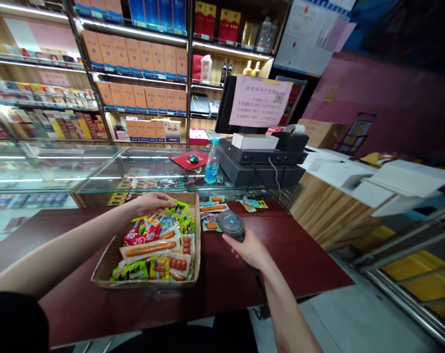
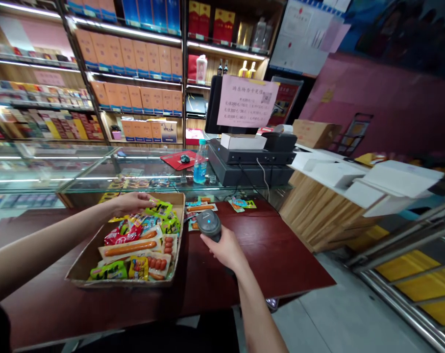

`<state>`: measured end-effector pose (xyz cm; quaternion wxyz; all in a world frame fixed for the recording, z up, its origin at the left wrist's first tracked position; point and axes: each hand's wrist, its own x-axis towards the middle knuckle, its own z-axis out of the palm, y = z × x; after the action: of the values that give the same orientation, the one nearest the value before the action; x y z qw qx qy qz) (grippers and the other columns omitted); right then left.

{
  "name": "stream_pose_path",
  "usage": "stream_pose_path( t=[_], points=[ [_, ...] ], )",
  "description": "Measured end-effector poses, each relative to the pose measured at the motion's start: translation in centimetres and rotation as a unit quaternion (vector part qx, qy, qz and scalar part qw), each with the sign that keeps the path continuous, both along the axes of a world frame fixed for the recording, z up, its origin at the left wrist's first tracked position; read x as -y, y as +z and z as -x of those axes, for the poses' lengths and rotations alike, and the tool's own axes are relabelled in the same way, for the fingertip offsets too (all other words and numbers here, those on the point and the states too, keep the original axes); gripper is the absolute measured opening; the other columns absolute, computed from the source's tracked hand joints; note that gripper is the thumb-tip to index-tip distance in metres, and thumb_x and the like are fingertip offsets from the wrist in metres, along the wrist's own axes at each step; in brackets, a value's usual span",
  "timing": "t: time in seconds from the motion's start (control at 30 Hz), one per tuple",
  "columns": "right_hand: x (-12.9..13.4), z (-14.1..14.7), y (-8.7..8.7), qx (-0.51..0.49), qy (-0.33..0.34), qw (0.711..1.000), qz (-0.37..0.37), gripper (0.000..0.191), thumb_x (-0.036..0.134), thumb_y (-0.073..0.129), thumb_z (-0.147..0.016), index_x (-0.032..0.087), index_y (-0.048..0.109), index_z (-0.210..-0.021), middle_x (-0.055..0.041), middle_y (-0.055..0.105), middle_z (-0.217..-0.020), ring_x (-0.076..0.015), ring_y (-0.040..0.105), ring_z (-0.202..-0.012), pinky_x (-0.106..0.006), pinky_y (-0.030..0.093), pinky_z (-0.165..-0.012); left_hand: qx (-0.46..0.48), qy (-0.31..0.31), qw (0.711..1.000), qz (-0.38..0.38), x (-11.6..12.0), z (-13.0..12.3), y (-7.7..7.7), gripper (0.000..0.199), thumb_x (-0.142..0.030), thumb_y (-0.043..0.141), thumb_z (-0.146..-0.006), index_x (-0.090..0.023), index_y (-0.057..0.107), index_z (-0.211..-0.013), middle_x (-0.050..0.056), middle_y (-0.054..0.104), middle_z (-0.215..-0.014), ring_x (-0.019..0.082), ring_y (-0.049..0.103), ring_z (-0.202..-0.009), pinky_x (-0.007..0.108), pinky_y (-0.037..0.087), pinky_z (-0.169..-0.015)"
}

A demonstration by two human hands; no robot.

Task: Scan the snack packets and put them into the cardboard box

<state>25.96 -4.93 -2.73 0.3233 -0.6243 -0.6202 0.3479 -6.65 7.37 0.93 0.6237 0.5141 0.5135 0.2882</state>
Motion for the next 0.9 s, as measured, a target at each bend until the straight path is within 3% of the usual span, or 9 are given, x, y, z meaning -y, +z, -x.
stream_pose_path(
  t=[0.2,0.33,0.43,0.53,0.77,0.9],
  points=[
    [-0.8,0.6,-0.1,-0.014,0.034,0.999,-0.008,0.034,0.047,0.062,-0.078,0.015,0.06,-0.09,-0.0006,0.062,-0.056,-0.0118,0.057,-0.042,-0.019,0.044,-0.039,-0.162,0.086,0.973,-0.136,-0.3,4.4,-0.1,0.051,-0.046,0.086,-0.041,-0.016,0.068,-0.078,0.001,0.068,-0.069,0.013,0.062,-0.062,0.025,0.051,-0.057],
    [-0.8,0.2,-0.2,-0.019,0.028,0.999,-0.013,0.033,0.047,0.062,-0.078,0.016,0.06,-0.089,-0.0002,0.062,-0.054,-0.0125,0.058,-0.041,-0.019,0.044,-0.039,-0.194,0.066,0.96,-0.189,-0.7,2.5,0.6,0.05,-0.049,0.084,-0.043,-0.015,0.067,-0.076,0.0,0.065,-0.062,0.012,0.058,-0.056,0.023,0.048,-0.054],
    [-0.3,-1.1,-0.3,-0.02,0.008,1.0,-0.017,0.033,0.047,0.062,-0.078,0.016,0.06,-0.088,-0.0003,0.063,-0.054,-0.0127,0.058,-0.041,-0.019,0.044,-0.039,-0.191,0.007,0.963,-0.189,-1.1,-2.1,0.9,0.047,-0.051,0.081,-0.05,-0.015,0.067,-0.076,0.0,0.066,-0.062,0.012,0.059,-0.057,0.023,0.047,-0.054],
    [0.5,-2.9,-0.3,-0.016,-0.029,0.999,-0.023,0.032,0.047,0.062,-0.078,0.016,0.062,-0.087,-0.0004,0.063,-0.054,-0.0124,0.059,-0.042,-0.019,0.044,-0.041,-0.188,-0.052,0.963,-0.187,-2.4,-8.0,0.1,0.046,-0.05,0.08,-0.052,-0.015,0.067,-0.079,0.0,0.066,-0.063,0.011,0.057,-0.053,0.021,0.045,-0.051],
    [2.4,-8.1,-0.9,0.001,-0.121,0.992,-0.024,0.031,0.046,0.062,-0.078,0.015,0.062,-0.083,-0.0014,0.064,-0.055,-0.0138,0.06,-0.044,-0.021,0.044,-0.043,-0.268,-0.146,0.915,-0.264,-8.3,-22.5,-4.3,0.035,-0.044,0.074,-0.063,-0.017,0.07,-0.085,0.001,0.07,-0.075,0.012,0.062,-0.062,0.018,0.045,-0.054],
    [3.2,-11.0,-1.2,0.009,-0.154,0.987,-0.038,0.033,0.044,0.063,-0.078,0.015,0.063,-0.092,-0.0025,0.066,-0.059,-0.0152,0.062,-0.05,-0.022,0.047,-0.049,-0.31,-0.149,0.915,-0.21,-11.2,-29.6,-7.0,0.041,-0.044,0.072,-0.067,-0.016,0.067,-0.095,0.004,0.07,-0.085,0.013,0.063,-0.067,0.018,0.047,-0.056]
  ],
)
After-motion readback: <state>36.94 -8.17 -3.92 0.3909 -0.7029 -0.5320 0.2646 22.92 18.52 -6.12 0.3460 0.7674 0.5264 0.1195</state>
